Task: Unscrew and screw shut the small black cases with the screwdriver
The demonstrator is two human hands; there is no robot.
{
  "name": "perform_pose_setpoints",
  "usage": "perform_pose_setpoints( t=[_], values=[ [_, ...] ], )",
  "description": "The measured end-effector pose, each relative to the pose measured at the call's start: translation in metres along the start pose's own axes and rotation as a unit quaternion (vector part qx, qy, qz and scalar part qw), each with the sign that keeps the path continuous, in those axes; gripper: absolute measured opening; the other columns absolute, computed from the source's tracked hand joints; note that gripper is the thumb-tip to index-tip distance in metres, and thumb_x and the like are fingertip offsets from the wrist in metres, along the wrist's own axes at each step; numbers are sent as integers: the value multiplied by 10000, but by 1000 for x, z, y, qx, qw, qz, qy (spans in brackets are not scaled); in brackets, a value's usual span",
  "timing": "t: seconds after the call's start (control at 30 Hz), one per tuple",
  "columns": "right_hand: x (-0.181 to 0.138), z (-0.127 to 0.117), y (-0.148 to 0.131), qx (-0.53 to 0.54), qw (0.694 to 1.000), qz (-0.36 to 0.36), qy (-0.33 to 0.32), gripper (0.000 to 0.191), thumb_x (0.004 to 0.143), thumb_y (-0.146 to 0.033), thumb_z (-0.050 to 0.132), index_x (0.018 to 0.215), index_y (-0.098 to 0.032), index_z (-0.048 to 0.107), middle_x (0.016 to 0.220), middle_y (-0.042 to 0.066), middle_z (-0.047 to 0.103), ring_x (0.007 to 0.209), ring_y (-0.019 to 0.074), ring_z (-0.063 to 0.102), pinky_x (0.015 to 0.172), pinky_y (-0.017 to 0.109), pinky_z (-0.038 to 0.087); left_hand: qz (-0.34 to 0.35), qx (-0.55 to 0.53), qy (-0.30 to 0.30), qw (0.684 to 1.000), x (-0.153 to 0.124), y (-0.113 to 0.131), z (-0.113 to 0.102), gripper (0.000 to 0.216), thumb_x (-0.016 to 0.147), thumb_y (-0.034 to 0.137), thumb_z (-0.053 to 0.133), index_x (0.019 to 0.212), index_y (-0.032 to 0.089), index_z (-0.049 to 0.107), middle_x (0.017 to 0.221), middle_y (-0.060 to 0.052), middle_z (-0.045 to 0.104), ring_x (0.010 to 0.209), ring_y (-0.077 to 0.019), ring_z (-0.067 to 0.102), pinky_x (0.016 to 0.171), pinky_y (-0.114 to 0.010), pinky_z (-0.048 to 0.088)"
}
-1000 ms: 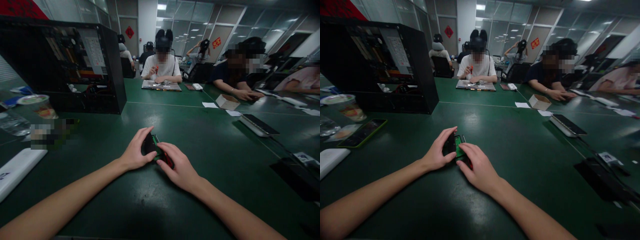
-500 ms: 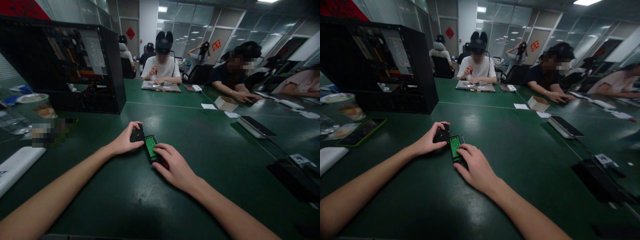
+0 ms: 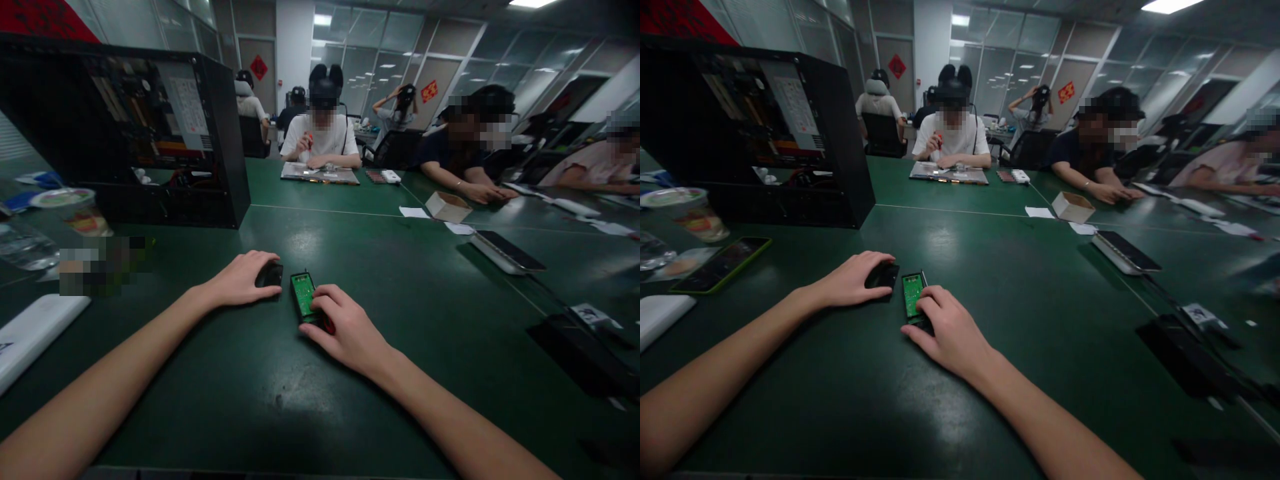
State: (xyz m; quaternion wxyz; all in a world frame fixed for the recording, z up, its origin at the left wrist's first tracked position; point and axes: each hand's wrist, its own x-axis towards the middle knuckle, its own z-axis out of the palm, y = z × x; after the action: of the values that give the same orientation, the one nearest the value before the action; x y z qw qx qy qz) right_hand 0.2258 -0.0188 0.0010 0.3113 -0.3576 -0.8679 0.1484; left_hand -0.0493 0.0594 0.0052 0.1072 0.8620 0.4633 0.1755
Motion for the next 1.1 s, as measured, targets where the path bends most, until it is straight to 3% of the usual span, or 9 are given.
perform_pose_setpoints(
  t=[0.1, 0.23, 0.33, 0.4, 0.57, 0.73, 0.9, 1.0, 1.1],
  values=[
    [6, 9, -7, -15, 1000, 19, 12, 270, 887, -383, 712, 991, -171, 581, 1234, 168, 582, 1086, 278, 628, 940, 460, 579, -23, 4, 49, 998, 4, -5, 11, 401, 920, 462, 593, 1202, 190, 677, 1177, -121, 686, 1106, -309, 617, 982, -446, 471],
    [12, 24, -17, -62, 998, 23, -9, 450, 909, -314, 653, 1287, -110, 519, 1404, 234, 501, 1278, 353, 539, 1033, 522, 531, -39, -2, 71, 997, 9, -8, 23, 287, 944, 379, 540, 1028, 176, 723, 1027, -108, 697, 971, -287, 642, 906, -436, 497],
    [13, 27, -19, -57, 998, 15, -10, 522, 898, -153, 544, 1408, -97, 446, 1452, 218, 480, 1343, 322, 499, 1102, 499, 489, -49, -11, 81, 995, 10, -7, 24, 268, 950, 342, 518, 939, 166, 719, 951, -100, 698, 885, -270, 654, 859, -421, 508],
    [13, 27, -18, -42, 999, 16, -3, 534, 883, -120, 520, 1412, -101, 447, 1460, 206, 480, 1342, 297, 507, 1112, 466, 487, -56, -16, 88, 994, 10, -7, 23, 261, 946, 330, 514, 926, 165, 715, 931, -100, 694, 858, -268, 654, 832, -416, 512],
    [12, 28, -11, -46, 998, 23, -20, 468, 938, -238, 582, 1378, -111, 484, 1384, 220, 562, 1259, 320, 569, 1061, 508, 513, -67, -24, 105, 992, 11, -6, 21, 230, 914, 350, 559, 875, 176, 705, 927, -96, 678, 850, -260, 646, 813, -399, 517],
    [13, 24, -10, 6, 1000, 8, -16, 434, 914, -182, 616, 1339, -184, 528, 1269, 155, 649, 1163, 269, 631, 1010, 463, 538, -67, -42, 109, 991, 11, -5, 20, 226, 908, 357, 565, 791, 198, 676, 886, -81, 682, 853, -259, 645, 811, -394, 505],
    [17, -10, 8, 41, 995, 2, 95, 455, 899, -195, 633, 1345, -208, 547, 1272, 116, 666, 1163, 240, 639, 1032, 414, 515, -72, -72, 121, 987, 9, -2, 18, 217, 931, 379, 546, 852, 203, 646, 918, -76, 694, 871, -260, 648, 817, -385, 491],
    [14, -53, 52, -70, 981, 65, 171, 508, 868, -216, 632, 1369, -177, 555, 1296, 155, 647, 1179, 299, 625, 1030, 477, 497, -92, -94, 128, 983, 8, 0, 16, 226, 953, 382, 519, 932, 196, 644, 889, -71, 707, 815, -251, 658, 768, -367, 491],
    [-4, -102, 116, -215, 935, 188, 212, 586, 836, -224, 621, 1402, -96, 540, 1300, 227, 609, 1187, 375, 597, 1017, 543, 470, -104, -119, 134, 978, 8, 1, 15, 240, 956, 387, 516, 976, 191, 653, 922, -70, 720, 823, -239, 663, 770, -348, 502]
  ],
)
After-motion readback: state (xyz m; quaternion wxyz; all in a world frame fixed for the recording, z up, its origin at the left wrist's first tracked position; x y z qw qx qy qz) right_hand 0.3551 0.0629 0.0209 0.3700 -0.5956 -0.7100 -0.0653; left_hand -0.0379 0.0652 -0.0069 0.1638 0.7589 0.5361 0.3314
